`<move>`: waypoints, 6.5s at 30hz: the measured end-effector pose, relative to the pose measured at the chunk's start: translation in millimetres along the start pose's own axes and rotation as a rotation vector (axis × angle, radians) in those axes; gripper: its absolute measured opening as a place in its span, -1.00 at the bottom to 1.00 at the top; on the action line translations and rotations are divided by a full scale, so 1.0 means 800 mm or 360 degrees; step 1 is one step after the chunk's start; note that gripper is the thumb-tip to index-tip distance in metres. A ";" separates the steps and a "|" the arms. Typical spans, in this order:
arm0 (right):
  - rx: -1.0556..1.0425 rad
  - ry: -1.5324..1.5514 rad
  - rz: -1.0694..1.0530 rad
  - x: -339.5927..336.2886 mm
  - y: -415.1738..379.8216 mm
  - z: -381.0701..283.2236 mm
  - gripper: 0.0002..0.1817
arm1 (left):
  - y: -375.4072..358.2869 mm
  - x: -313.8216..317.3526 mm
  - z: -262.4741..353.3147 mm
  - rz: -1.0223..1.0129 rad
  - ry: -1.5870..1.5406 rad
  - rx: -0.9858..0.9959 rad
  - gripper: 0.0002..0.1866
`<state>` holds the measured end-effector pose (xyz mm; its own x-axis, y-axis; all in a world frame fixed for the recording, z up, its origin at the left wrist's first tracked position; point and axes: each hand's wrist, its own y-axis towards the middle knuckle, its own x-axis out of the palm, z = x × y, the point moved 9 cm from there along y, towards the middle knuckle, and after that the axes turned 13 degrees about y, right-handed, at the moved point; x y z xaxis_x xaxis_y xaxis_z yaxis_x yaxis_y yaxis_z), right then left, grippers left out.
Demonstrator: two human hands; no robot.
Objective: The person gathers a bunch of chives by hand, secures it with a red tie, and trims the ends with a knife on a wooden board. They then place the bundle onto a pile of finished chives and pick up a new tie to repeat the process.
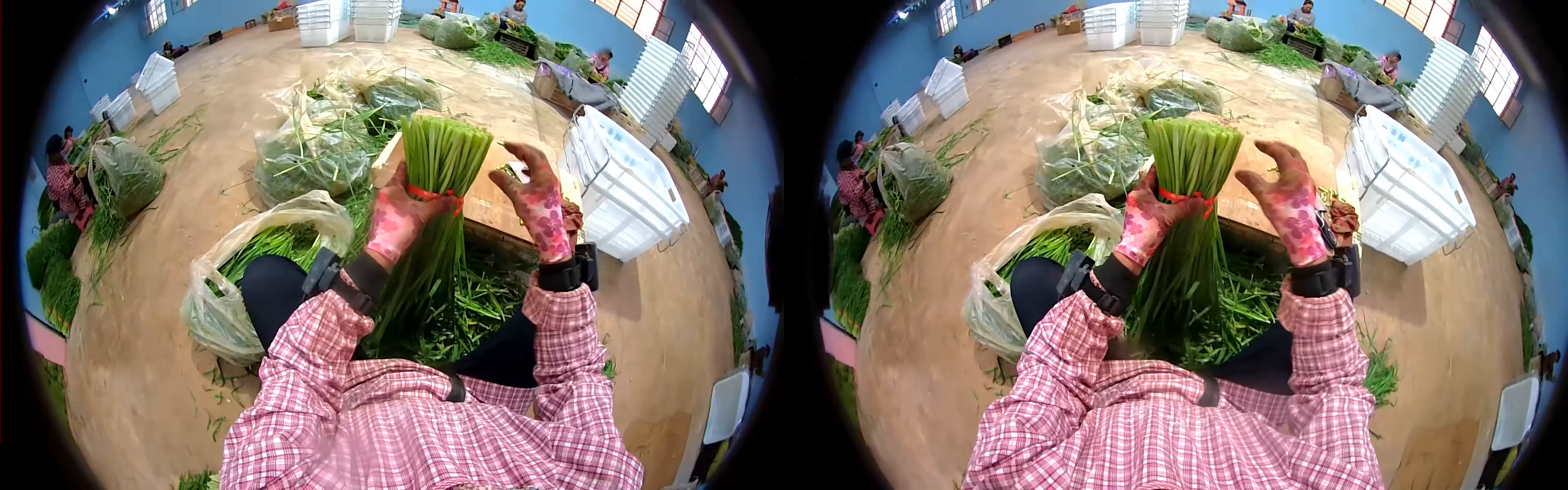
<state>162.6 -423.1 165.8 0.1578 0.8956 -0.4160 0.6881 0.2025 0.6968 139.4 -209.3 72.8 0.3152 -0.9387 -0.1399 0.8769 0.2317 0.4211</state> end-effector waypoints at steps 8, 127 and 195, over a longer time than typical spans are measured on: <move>0.0196 0.0742 0.0086 0.001 0.026 0.010 -0.29 | -0.012 -0.011 0.056 -0.0110 -0.0312 0.0001 -0.38; 0.1031 0.1172 -0.0517 -0.103 -0.163 0.208 -0.57 | -0.838 -0.233 -0.222 -0.1617 0.1197 -0.1896 -0.53; 0.2619 -0.0525 0.0755 -0.283 -0.908 0.366 -0.65 | -0.030 -0.079 -0.052 -0.0707 0.1132 -0.0651 -0.54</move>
<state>-165.4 -889.3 -417.3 0.5229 0.5993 -0.6062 0.4506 -0.7980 -0.4003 113.7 -145.3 34.4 -0.0504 -0.6170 -0.7853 0.9873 0.0877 -0.1323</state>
